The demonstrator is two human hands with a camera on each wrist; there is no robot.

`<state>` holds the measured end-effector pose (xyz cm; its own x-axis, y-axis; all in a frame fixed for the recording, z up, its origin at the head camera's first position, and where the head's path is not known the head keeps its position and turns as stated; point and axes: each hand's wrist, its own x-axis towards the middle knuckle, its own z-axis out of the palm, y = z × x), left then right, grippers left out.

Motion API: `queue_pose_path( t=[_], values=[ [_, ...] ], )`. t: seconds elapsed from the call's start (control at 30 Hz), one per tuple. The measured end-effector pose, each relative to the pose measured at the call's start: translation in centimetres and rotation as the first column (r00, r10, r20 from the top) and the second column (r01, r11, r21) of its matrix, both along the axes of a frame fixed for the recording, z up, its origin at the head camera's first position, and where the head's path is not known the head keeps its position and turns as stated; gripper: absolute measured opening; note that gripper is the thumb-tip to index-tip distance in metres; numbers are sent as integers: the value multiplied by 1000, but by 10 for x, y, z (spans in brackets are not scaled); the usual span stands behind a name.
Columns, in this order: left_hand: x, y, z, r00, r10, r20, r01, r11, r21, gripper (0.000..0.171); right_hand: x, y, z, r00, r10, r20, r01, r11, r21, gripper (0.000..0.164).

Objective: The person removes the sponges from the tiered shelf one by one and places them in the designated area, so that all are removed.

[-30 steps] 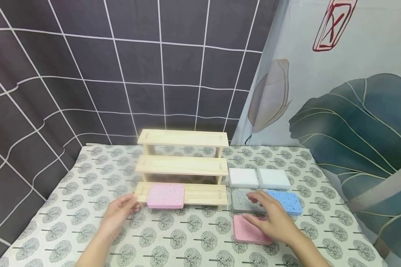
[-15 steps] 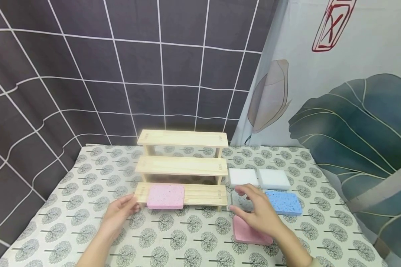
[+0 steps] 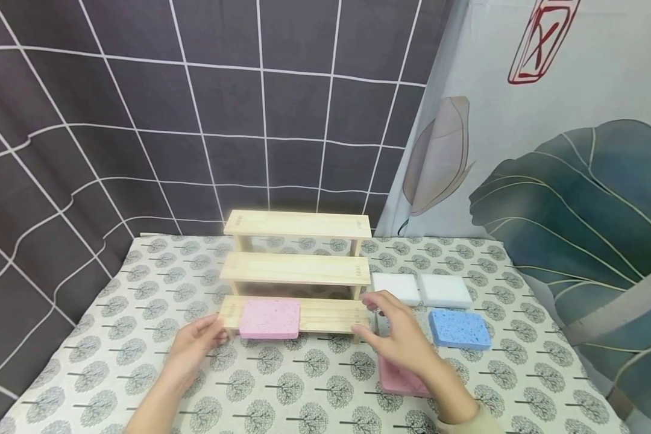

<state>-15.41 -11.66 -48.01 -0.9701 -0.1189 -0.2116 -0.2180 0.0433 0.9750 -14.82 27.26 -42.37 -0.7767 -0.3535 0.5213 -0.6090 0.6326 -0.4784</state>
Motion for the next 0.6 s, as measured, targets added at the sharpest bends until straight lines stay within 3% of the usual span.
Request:
queue_pose_path(
  t=[0.6],
  values=[
    [-1, 0, 0, 1000, -6, -7, 6, 1000, 0, 37, -12, -44, -3, 995, 38, 96, -35, 999, -30, 52]
  ],
)
